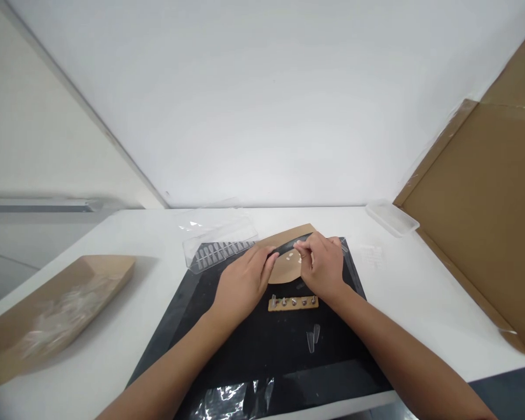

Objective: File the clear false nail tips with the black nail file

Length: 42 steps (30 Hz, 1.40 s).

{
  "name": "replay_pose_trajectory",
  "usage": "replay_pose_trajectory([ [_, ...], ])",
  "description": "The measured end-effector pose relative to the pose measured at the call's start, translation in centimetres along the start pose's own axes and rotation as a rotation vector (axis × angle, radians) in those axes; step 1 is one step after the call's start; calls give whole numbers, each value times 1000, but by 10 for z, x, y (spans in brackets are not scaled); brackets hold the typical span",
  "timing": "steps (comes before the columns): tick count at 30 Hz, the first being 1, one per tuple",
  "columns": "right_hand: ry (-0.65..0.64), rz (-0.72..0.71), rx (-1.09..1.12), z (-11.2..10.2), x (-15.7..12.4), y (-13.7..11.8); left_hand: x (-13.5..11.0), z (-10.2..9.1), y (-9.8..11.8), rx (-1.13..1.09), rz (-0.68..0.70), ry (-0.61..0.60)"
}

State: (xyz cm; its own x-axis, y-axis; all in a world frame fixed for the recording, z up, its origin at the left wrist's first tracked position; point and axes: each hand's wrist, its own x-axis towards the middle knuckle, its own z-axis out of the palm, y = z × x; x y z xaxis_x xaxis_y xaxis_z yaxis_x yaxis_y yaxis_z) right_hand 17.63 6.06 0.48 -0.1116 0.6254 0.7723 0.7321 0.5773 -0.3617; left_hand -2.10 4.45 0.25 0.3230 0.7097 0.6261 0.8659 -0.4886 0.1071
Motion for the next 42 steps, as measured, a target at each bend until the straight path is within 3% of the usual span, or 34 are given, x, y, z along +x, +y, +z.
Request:
replay_pose_trajectory([
  [12,-8,54,-66,-4,4,6,1,-3,8,-508,-47,41],
  [16,-44,-13,-67,-1,4,3,1,-2,10,-616,-49,43],
  [19,-84,-45,-56,2,4,0,0,0,11,-608,-24,91],
  [22,-39,20,-75,3,7,1,0,0,13,-576,-19,118],
  [27,-124,-8,-34,3,9,0,-1,-1,13,-524,-4,114],
  [31,-81,19,-23,3,9,-3,0,0,11,-498,16,136],
  [35,-166,-10,9,1,9,-4,-1,1,10,-479,48,160],
  [39,-127,37,-14,1,10,-2,-1,1,10,-475,46,169],
  [42,-186,-12,15,1,10,-2,0,0,9,-489,48,169],
])
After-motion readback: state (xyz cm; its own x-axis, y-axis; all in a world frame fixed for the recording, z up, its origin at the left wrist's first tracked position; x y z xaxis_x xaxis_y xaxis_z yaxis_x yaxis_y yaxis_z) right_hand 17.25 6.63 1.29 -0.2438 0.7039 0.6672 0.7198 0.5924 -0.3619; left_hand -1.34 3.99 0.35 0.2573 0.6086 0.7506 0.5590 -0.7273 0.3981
